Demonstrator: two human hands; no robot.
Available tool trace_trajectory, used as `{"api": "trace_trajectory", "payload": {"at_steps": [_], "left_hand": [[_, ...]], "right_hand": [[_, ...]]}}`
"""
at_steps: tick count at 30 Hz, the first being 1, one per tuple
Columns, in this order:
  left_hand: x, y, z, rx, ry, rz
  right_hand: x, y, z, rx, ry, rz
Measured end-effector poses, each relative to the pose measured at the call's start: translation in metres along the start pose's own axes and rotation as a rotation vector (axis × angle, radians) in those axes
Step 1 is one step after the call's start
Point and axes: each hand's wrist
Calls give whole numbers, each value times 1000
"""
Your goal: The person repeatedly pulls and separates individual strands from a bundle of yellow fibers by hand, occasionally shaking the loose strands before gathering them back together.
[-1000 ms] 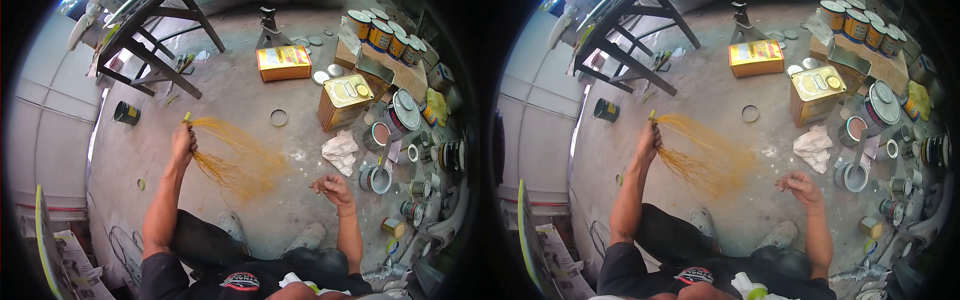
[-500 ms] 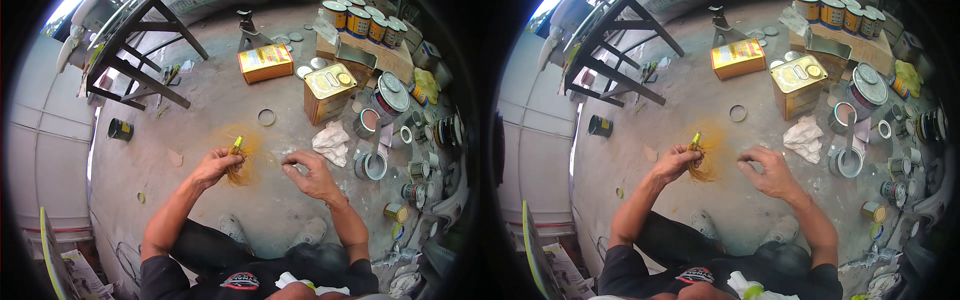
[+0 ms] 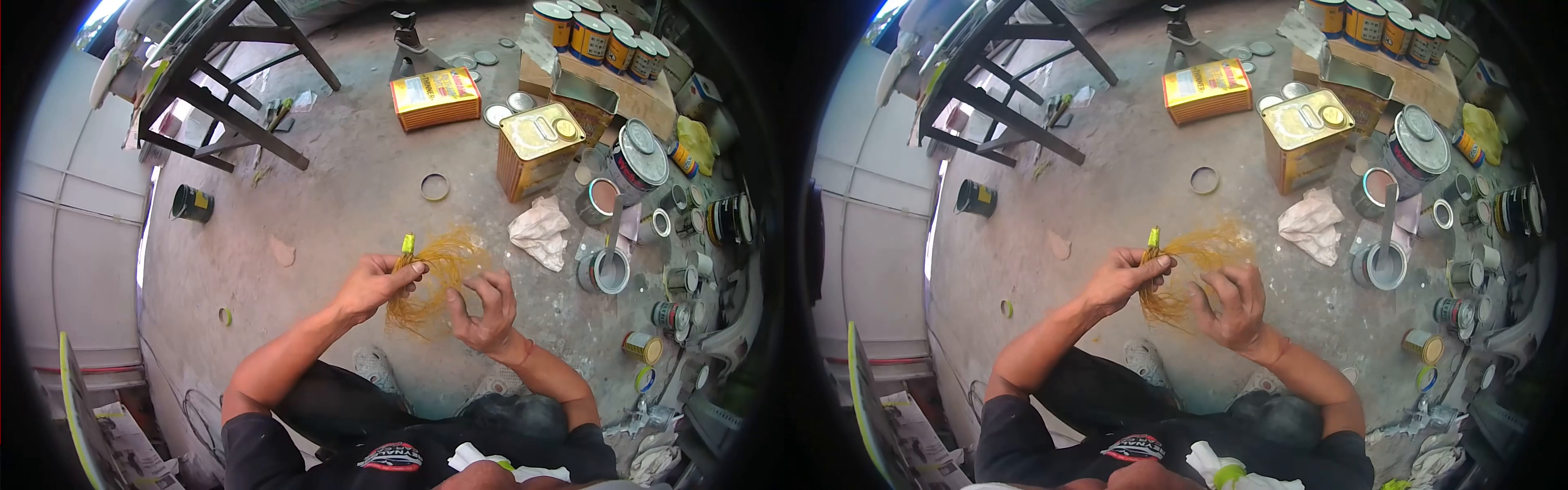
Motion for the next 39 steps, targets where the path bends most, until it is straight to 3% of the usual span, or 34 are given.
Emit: {"api": "trace_trajectory", "payload": {"at_steps": [1, 3, 4, 6, 7, 9, 12, 19, 22, 24, 28, 30, 35, 39], "left_hand": [[1, 0, -1, 5, 0, -2], [4, -2, -4, -21, 44, 24], [4, -3, -3, -19, 46, 26], [4, -4, 0, -102, 25, 81], [4, -5, 2, -101, 24, 79], [4, -7, 6, -73, -80, 63], [2, -9, 8, -124, -97, 65], [1, -11, 5, -195, -89, 38], [0, -12, 9, -70, -61, 12], [1, -15, 8, -247, -153, -106], [-6, -2, 10, -314, -232, -195], [-7, 8, 3, -208, -264, -380], [-15, 123, -40, 146, -790, -874], [-1, 183, -36, 241, -811, -1044]], "right_hand": [[-1, -2, 0, 0, 1, 5], [-8, -4, 2, -48, -162, 360], [-9, -4, 1, -45, -163, 361], [-11, -6, -3, -624, -917, 714], [-12, -7, -6, -624, -916, 716], [-13, -10, -14, -1043, -1329, 781], [-14, -11, -22, -1208, -1391, 780], [-3, -22, -32, -1094, -1366, 754], [1, -28, -29, -1124, -1400, 649], [1, -30, -28, -1096, -1409, 594], [8, -27, -28, -961, -1328, 645], [14, -23, -30, -803, -1265, 569], [46, 1, -70, -484, -1200, 525], [95, 32, -136, -171, -1183, 469]]}}
Point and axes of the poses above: each hand's wrist, its own x-axis away from the middle knuckle, its own y-axis out of the back of the hand, z = x × y, and after that the axes turned 7 degrees about -y, right-handed
